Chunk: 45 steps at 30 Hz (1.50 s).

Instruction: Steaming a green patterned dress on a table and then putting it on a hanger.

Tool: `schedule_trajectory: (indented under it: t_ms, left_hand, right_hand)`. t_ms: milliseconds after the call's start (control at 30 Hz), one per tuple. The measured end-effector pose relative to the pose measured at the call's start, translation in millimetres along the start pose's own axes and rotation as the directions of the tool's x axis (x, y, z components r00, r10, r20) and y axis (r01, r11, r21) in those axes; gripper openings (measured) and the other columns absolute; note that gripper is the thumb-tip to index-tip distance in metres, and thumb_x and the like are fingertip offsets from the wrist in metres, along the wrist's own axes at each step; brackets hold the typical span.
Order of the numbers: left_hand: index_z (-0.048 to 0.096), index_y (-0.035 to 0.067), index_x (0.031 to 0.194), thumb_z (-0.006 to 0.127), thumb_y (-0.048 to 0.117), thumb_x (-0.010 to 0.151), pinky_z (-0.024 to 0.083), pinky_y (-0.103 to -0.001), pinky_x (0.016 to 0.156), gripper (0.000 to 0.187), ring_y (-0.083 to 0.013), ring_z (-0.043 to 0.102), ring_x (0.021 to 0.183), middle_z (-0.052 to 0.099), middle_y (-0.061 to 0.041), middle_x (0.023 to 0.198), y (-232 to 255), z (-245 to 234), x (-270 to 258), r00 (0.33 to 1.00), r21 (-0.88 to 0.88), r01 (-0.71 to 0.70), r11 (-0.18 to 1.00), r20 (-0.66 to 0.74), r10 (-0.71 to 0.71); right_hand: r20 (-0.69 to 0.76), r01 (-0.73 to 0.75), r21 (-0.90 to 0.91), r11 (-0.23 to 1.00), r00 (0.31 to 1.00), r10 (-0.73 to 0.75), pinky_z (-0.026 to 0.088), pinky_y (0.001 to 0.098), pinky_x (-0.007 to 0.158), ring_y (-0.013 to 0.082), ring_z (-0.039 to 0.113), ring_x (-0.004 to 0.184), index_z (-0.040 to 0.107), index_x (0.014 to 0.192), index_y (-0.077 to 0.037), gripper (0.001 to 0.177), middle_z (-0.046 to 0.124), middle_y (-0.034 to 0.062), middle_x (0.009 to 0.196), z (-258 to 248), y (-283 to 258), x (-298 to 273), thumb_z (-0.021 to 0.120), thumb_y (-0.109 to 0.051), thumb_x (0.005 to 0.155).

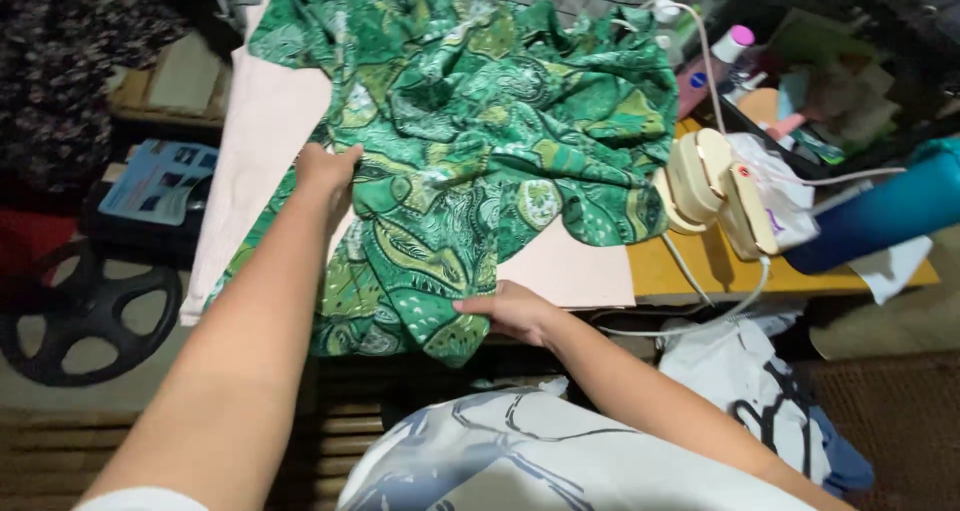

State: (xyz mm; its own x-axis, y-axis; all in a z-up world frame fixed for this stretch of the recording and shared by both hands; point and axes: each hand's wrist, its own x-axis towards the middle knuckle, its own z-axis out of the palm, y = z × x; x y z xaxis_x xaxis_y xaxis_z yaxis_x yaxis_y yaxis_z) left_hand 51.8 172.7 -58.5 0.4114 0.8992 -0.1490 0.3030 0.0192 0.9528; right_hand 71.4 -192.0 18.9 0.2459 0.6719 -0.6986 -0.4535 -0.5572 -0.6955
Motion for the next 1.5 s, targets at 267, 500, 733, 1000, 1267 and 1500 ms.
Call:
schedule_trajectory:
  t_ms: [267,500,733,1000,1267,1500]
  left_hand:
    - [0.067,0.0,0.114,0.064,0.02,0.097,0.065,-0.052,0.088,0.026,-0.0342,0.075,0.103,0.075,-0.018,0.113,-10,73,103,0.691,-0.57,0.694,0.44,0.698,-0.187]
    - [0.068,0.008,0.115,0.061,0.06,0.089,0.057,-0.062,0.094,0.059,-0.037,0.067,0.107,0.072,-0.018,0.115,186,42,19,0.61,-0.526,0.654,0.543,0.792,0.032]
    - [0.06,0.001,0.139,0.056,0.05,0.105,0.048,-0.063,0.121,0.06,-0.0402,0.061,0.133,0.066,-0.02,0.136,179,-29,35,0.708,-0.91,0.357,0.211,0.411,0.574]
    - [0.055,0.01,0.146,0.04,0.048,0.104,0.045,-0.061,0.116,0.058,-0.0358,0.06,0.136,0.059,-0.013,0.15,-15,-105,2,0.936,-0.915,0.251,0.317,0.313,0.161]
    - [0.063,0.009,0.136,0.057,0.037,0.102,0.051,-0.056,0.11,0.045,-0.0326,0.064,0.127,0.067,-0.01,0.138,-26,-110,-23,0.921,-0.827,0.384,0.411,0.371,-0.115]
    - [0.065,0.002,0.13,0.074,0.023,0.092,0.06,-0.05,0.092,0.044,-0.0315,0.073,0.106,0.072,-0.016,0.124,33,-89,-37,0.636,-0.441,0.736,0.514,0.711,-0.3]
  right_hand:
    - [-0.383,0.242,0.221,0.945,0.912,-0.144,0.049,0.046,0.102,0.024,0.06,0.118,0.056,0.135,-0.015,0.048,0.064,0.0076,0.13,-72,0,-54,0.068,-0.035,0.094]
    - [-0.584,0.525,0.161,0.836,0.733,-0.348,0.057,0.0432,0.091,0.0221,0.065,0.099,0.064,0.113,-0.011,0.024,0.064,0.0063,0.109,-252,-71,-68,0.07,-0.027,0.096]
    - [-0.432,0.952,0.029,0.306,0.288,-0.855,0.06,0.0339,0.091,0.0173,0.071,0.1,0.06,0.121,-0.014,0.024,0.069,0.0049,0.109,-178,-102,-132,0.067,-0.006,0.1]
    - [-0.162,0.061,-0.493,0.868,0.974,-0.161,0.049,0.0269,0.074,0.0095,0.06,0.085,0.074,0.133,-0.008,0.047,0.064,0.0014,0.096,-161,42,-50,0.085,-0.015,0.087]
    - [-0.455,0.104,0.273,0.956,0.89,0.033,0.056,0.03,0.065,0.0178,0.072,0.071,0.066,0.115,-0.005,0.048,0.072,0.0078,0.094,-182,-9,-5,0.071,-0.041,0.083]
    - [-0.369,0.211,0.639,0.74,0.928,0.053,0.038,0.018,0.036,0.0061,0.049,0.043,0.06,0.075,-0.02,0.04,0.054,-0.0051,0.055,-275,-66,128,0.085,-0.05,0.084]
